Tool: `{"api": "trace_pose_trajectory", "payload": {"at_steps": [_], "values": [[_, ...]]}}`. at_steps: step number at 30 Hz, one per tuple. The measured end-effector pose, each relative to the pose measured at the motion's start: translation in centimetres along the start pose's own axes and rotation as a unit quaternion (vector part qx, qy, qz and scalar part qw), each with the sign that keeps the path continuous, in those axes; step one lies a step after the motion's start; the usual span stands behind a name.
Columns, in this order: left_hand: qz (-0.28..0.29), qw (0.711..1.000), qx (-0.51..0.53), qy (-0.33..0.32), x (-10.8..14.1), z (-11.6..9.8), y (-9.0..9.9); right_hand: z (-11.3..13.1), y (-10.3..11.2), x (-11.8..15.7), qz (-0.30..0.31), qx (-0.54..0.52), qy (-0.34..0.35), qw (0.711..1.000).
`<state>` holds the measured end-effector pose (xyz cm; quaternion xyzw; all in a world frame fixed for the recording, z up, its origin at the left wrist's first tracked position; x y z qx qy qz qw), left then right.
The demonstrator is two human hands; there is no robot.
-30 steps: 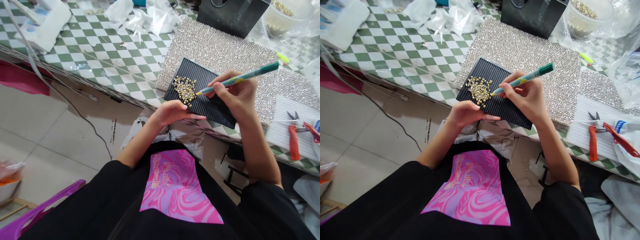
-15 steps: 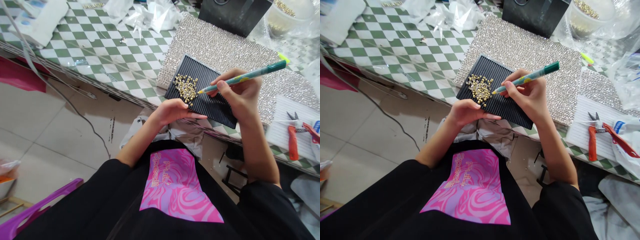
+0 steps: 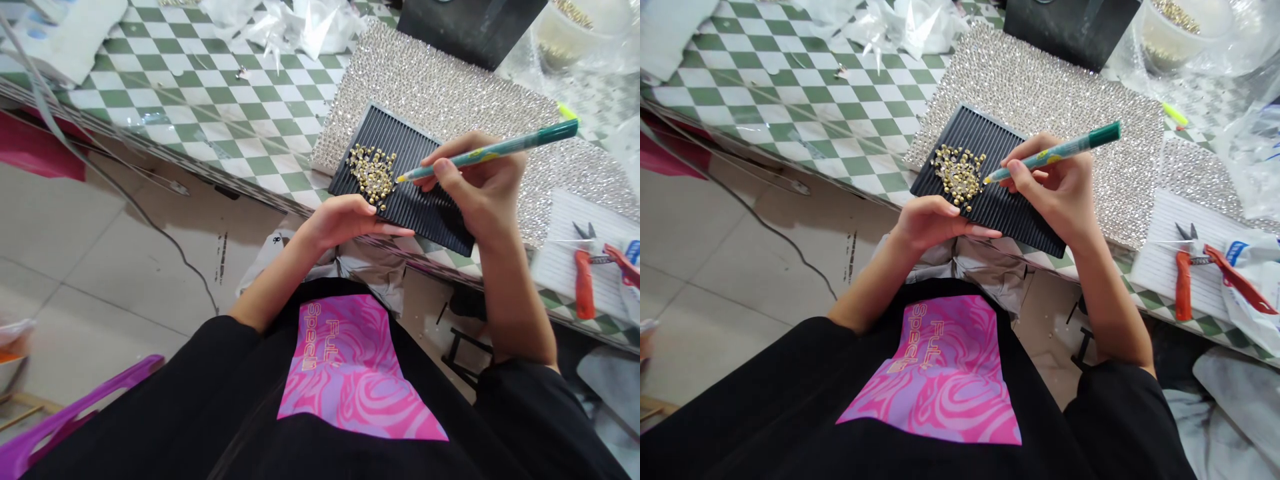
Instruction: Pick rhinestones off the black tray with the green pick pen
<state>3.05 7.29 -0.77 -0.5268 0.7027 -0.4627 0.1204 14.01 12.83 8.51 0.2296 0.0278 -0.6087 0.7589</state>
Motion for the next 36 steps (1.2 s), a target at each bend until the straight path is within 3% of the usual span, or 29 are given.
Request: {"api": "trace_pose_trajectory", "payload": {"at_steps": [8,11,15,19,23,26,29,36], "values": [[-0.009,1.000,0.013,0.004,0.1,-0.1,-0.3,0.7,0.3,-0.1,-0.010,-0.011,0.020,1.000],[-0.020,0.999,0.034,-0.003,0.1,-0.1,0.2,1.6,2.5,-0.2,-0.085,0.018,0.046,0.995],[-0.004,0.999,0.029,-0.031,0.3,-0.4,0.6,2.5,7.0,1.2,-0.204,0.006,0.094,0.974],[0.005,0.999,-0.007,-0.044,0.5,-0.6,0.8,0.4,11.8,4.9,-0.289,0.020,0.085,0.953],[-0.027,0.996,-0.023,-0.086,0.5,-1.3,1.3,-2.5,15.2,9.2,-0.354,0.096,0.069,0.928],[-0.076,0.988,-0.042,-0.128,0.6,-2.0,1.9,-3.5,16.1,11.2,-0.377,0.152,0.080,0.910],[-0.121,0.978,-0.074,-0.155,0.9,-2.5,2.5,-4.1,16.7,12.2,-0.408,0.125,0.086,0.900],[-0.138,0.968,-0.130,-0.163,1.3,-2.6,3.5,-5.1,18.3,12.9,-0.460,0.070,0.090,0.880]]}}
Point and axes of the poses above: each hand's wrist, its own x-axis away from the middle knuckle, its own y-axis out of the back of the hand, z = x × y, the point moved 9 cm from there along -x, towards the middle knuckle, and after that the axes turned 9 degrees about -z, right-handed, at the moved point
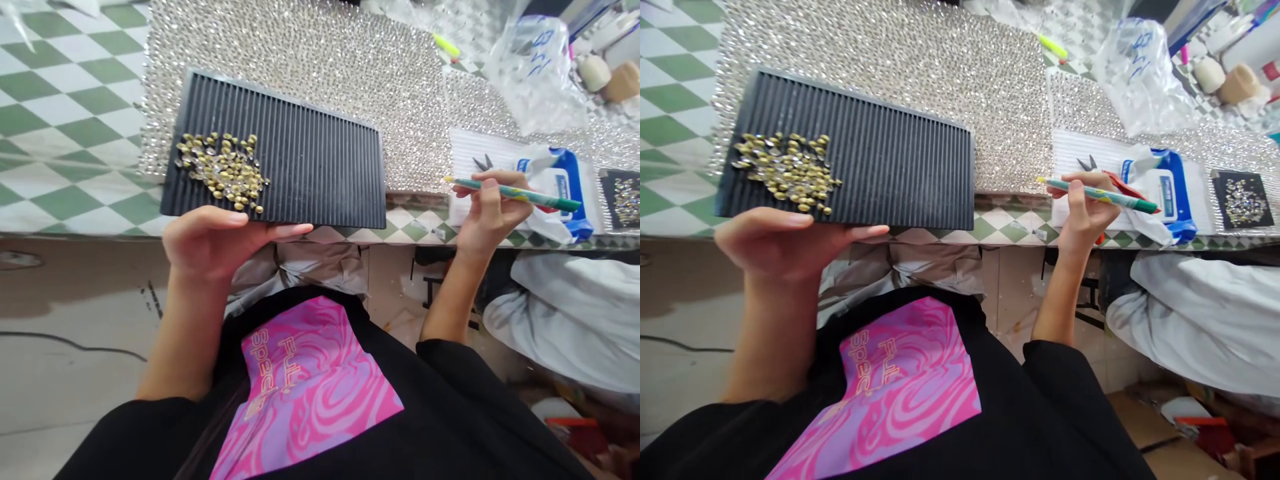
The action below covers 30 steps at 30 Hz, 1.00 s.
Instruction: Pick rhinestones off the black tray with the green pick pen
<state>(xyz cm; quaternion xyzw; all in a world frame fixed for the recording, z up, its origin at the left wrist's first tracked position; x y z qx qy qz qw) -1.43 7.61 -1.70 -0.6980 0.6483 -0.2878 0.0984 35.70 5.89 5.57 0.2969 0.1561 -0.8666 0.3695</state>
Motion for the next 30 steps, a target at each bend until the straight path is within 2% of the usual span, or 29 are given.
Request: {"api": "trace_pose_trajectory", "payload": {"at_steps": [6,13,20,27,30], "values": [[-0.016,0.999,-0.019,-0.025,0.1,-0.2,0.0,-0.4,0.3,-0.1,-0.015,0.004,-0.013,1.000],[-0.019,0.999,-0.038,-0.029,0.0,0.2,1.3,-0.1,0.2,0.2,-0.005,0.030,-0.012,0.999],[-0.030,0.999,-0.020,-0.011,0.1,-0.1,-0.1,0.0,-0.1,0.3,0.013,0.032,-0.025,0.999],[-0.022,1.000,0.014,-0.017,0.2,-0.4,-0.5,-0.3,0.4,-0.4,-0.041,0.025,-0.030,0.998],[-0.012,1.000,0.022,-0.007,0.2,-0.5,-1.0,0.1,0.2,-0.7,-0.042,0.023,-0.023,0.999]]}}
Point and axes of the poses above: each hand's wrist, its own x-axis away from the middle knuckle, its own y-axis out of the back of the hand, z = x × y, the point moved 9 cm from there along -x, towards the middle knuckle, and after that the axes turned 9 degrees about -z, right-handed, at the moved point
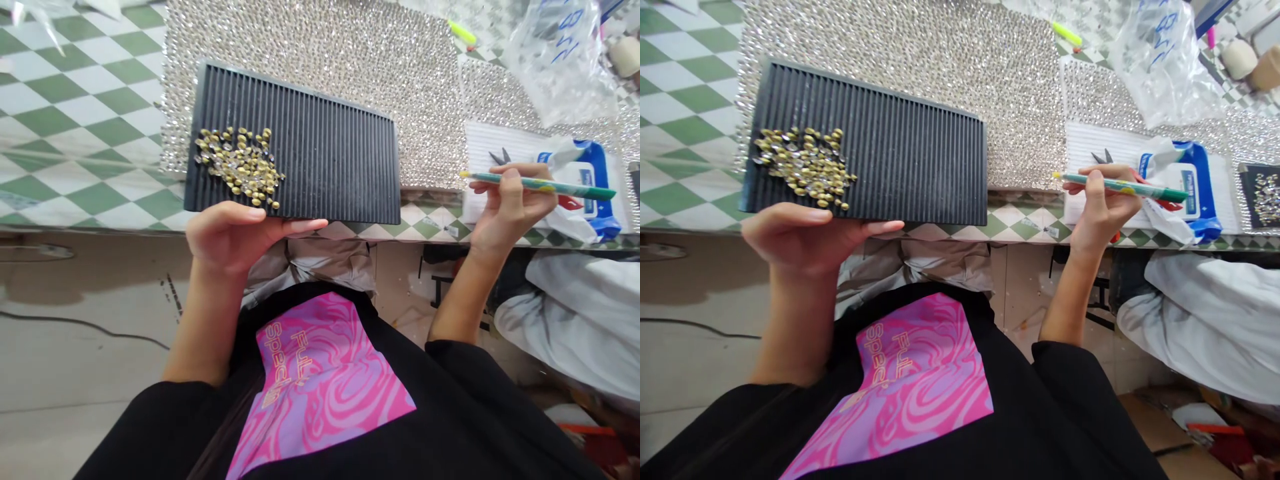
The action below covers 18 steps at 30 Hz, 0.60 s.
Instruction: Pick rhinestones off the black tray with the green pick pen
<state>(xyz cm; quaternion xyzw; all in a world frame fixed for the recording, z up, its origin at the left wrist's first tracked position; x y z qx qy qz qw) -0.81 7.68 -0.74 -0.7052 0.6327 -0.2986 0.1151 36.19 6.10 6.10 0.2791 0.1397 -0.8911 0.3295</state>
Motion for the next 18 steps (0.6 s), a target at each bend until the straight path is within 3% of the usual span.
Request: {"api": "trace_pose_trajectory", "payload": {"at_steps": [3,9,13,18], "values": [[0.033,0.999,0.003,0.037,0.2,0.8,-1.3,2.6,-1.8,0.5,0.038,-0.030,0.024,0.999],[0.159,0.971,-0.027,0.177,2.1,5.1,-4.6,9.3,-8.2,3.6,0.187,-0.096,0.006,0.978],[0.212,0.951,-0.023,0.226,3.1,6.7,-5.7,9.1,-12.2,6.0,0.365,-0.069,-0.060,0.927],[0.209,0.950,0.007,0.232,3.2,6.5,-5.9,7.9,-13.5,7.0,0.442,-0.098,-0.070,0.889]]}}
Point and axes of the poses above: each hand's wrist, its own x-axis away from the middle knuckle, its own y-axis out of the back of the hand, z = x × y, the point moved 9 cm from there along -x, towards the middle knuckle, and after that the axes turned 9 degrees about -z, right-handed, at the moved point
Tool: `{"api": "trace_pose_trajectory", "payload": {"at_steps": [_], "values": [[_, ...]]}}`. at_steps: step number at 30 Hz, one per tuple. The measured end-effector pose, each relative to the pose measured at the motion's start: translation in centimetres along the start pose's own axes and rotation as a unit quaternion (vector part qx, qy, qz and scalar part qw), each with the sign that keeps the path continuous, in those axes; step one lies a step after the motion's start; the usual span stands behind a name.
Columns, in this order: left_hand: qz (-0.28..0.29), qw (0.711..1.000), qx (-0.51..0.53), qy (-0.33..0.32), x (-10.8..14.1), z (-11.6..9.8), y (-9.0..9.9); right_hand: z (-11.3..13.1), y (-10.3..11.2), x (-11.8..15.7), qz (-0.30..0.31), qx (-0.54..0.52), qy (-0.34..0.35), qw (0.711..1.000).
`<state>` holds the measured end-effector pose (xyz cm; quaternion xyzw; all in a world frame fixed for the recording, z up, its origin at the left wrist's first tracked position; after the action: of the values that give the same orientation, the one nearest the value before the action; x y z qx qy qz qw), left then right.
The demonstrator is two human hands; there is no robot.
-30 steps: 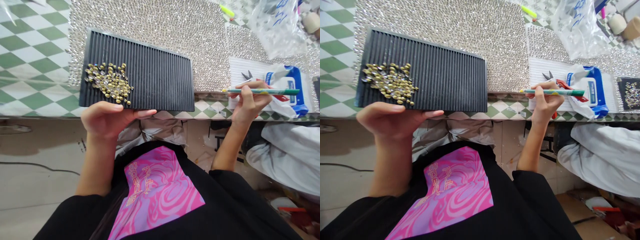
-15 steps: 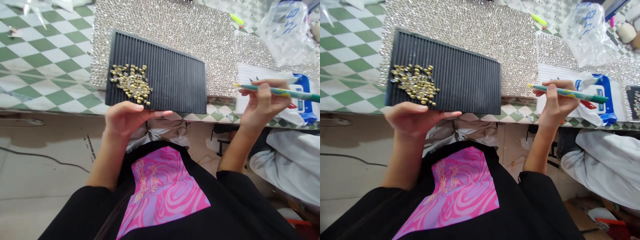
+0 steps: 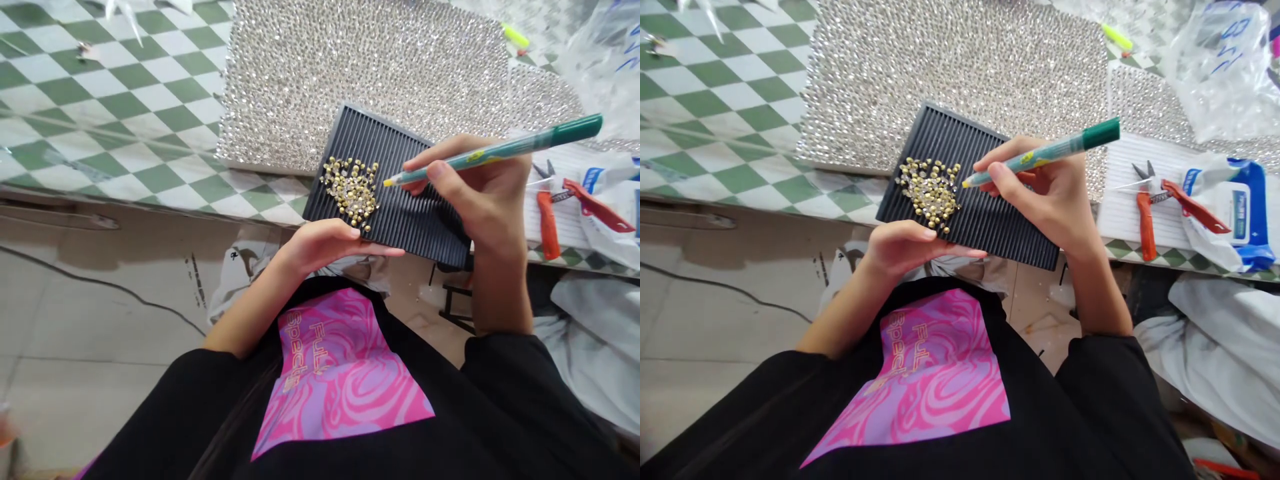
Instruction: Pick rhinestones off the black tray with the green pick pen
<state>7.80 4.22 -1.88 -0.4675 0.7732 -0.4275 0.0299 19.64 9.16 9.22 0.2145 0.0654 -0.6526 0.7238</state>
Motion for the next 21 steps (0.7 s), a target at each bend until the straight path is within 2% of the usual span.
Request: {"api": "trace_pose_trajectory", "payload": {"at_steps": [10,21], "values": [[-0.028,0.999,0.013,0.021,0.1,-0.2,-0.2,-0.4,-0.7,-0.1,0.014,0.051,-0.021,0.998],[0.011,1.000,0.019,0.001,0.0,-0.1,-0.2,-0.1,-1.1,-0.3,0.024,0.056,-0.001,0.998]]}}
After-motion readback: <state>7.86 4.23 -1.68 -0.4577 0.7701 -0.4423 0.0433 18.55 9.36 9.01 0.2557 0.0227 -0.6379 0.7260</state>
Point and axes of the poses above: each hand's wrist, its own x-axis away from the middle knuckle, its own y-axis out of the back of the hand, z = x × y, the point moved 9 cm from there along -x, towards the middle knuckle, and after that the axes turned 9 degrees about -z, right-handed, at the moved point
